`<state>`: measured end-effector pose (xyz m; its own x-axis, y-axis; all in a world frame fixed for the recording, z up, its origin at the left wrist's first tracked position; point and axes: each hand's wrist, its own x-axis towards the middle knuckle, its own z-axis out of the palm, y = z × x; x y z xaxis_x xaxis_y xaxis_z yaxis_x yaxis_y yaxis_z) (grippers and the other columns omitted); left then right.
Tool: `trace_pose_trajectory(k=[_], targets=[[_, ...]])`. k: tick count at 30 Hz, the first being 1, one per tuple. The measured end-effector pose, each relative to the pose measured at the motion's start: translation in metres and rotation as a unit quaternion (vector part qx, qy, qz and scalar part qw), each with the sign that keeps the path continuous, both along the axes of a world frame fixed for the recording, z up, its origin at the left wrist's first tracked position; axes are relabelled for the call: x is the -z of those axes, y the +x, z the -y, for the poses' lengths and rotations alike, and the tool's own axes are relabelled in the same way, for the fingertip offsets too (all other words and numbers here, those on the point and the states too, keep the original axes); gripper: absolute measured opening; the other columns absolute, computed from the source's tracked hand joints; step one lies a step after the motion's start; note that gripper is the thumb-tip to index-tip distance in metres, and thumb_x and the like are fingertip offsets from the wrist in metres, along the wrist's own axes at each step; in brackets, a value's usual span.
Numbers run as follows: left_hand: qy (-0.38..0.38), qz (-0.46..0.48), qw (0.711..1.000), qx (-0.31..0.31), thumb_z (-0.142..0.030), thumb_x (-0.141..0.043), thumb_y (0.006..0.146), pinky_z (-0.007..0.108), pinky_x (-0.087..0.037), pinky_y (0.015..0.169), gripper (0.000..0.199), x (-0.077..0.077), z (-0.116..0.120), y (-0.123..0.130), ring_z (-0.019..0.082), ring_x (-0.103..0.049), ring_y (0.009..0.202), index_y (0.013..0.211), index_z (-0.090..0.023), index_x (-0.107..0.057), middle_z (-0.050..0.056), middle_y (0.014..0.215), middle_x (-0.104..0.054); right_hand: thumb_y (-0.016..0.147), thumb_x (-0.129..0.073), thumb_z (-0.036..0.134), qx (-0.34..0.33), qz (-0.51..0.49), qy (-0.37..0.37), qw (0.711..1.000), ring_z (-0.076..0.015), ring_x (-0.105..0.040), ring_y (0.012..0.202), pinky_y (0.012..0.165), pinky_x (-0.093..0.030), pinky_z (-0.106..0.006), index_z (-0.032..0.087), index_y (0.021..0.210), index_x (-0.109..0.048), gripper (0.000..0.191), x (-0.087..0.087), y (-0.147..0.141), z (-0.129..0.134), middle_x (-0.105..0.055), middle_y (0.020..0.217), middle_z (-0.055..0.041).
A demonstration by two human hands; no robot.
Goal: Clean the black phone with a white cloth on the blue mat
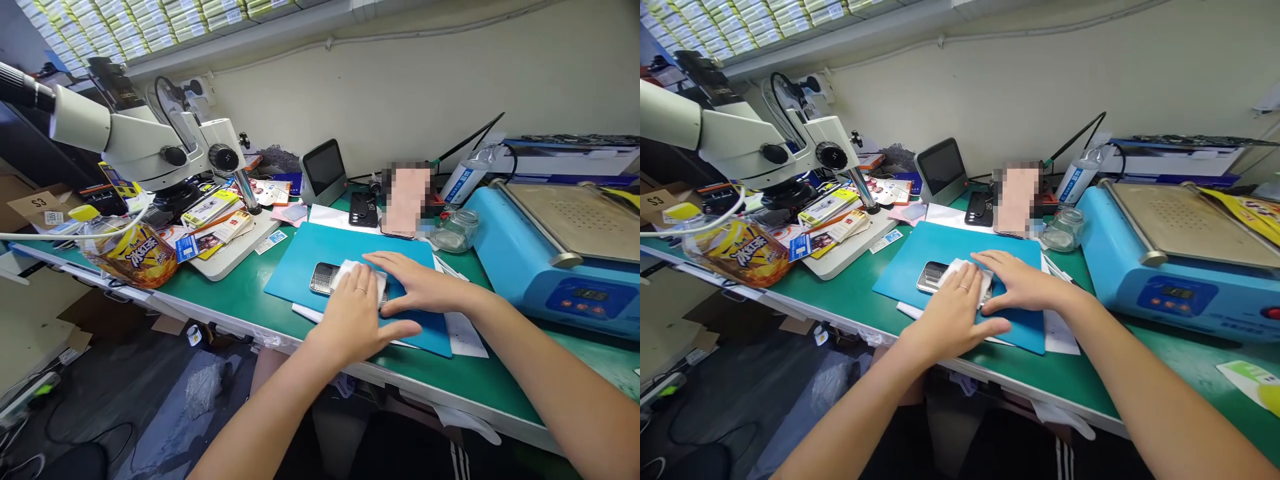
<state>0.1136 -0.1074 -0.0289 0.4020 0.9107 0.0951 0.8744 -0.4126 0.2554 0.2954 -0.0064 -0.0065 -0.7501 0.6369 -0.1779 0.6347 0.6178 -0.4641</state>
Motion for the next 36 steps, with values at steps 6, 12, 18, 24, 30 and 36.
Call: trace_pose_trajectory(k=[6,12,18,24,30,36], targets=[[0.001,0.009,0.999,0.034,-0.084,-0.018,0.094,0.045,-0.022,0.128,0.106,0.002,0.02,-0.006,0.032,-0.017,0.158,0.158,-0.001,-0.032,0.02,0.167,-0.026,0.073,-0.069,0.078,-0.005,-0.009,0.006,1.0,-0.0464,-0.024,0.153,0.121,-0.027,-0.066,0.031,0.163,-0.026,0.111,0.001,0.0,0.001,-0.028,0.169,-0.0137],[0.003,-0.016,0.998,-0.058,-0.078,-0.023,0.099,0.051,-0.025,0.126,0.099,0.006,0.011,-0.049,0.036,-0.018,0.157,0.158,0.002,-0.03,0.025,0.166,-0.024,0.07,-0.071,0.078,0.007,0.01,-0.01,1.0,-0.0444,-0.019,0.155,0.122,-0.025,-0.064,0.028,0.164,-0.023,0.116,0.0,0.0,0.0,-0.023,0.171,-0.0121],[0.0,-0.019,0.996,-0.083,-0.083,-0.027,0.095,0.051,-0.022,0.126,0.108,0.002,-0.009,-0.021,0.038,-0.02,0.156,0.156,0.006,-0.031,0.029,0.164,-0.025,0.074,-0.068,0.078,0.001,-0.004,-0.002,1.0,-0.0444,-0.023,0.154,0.121,-0.027,-0.065,0.029,0.163,-0.024,0.111,0.002,0.001,-0.001,-0.026,0.17,-0.0131],[0.005,0.021,1.0,0.003,-0.088,-0.018,0.09,0.048,-0.022,0.127,0.115,0.003,0.014,0.013,0.035,-0.018,0.157,0.159,0.003,-0.029,0.025,0.166,-0.024,0.074,-0.069,0.077,0.006,-0.001,-0.004,1.0,-0.0454,-0.021,0.154,0.122,-0.026,-0.064,0.028,0.163,-0.026,0.11,0.002,0.001,0.0,-0.026,0.17,-0.0146],[0.008,0.014,1.0,-0.013,-0.083,-0.02,0.095,0.048,-0.025,0.127,0.103,0.007,0.022,-0.025,0.032,-0.02,0.157,0.157,-0.001,-0.035,0.022,0.166,-0.029,0.07,-0.072,0.078,0.005,-0.001,-0.007,1.0,-0.0464,-0.02,0.154,0.121,-0.025,-0.066,0.032,0.163,-0.024,0.114,0.001,0.001,0.001,-0.024,0.171,-0.0118],[0.001,-0.023,0.995,-0.098,-0.076,-0.025,0.101,0.05,-0.025,0.126,0.098,0.006,-0.003,-0.044,0.037,-0.019,0.156,0.156,0.005,-0.03,0.027,0.165,-0.026,0.07,-0.07,0.081,0.006,0.01,-0.008,1.0,-0.0448,-0.02,0.155,0.122,-0.025,-0.065,0.03,0.163,-0.024,0.116,-0.001,0.0,0.0,-0.023,0.171,-0.0128]])
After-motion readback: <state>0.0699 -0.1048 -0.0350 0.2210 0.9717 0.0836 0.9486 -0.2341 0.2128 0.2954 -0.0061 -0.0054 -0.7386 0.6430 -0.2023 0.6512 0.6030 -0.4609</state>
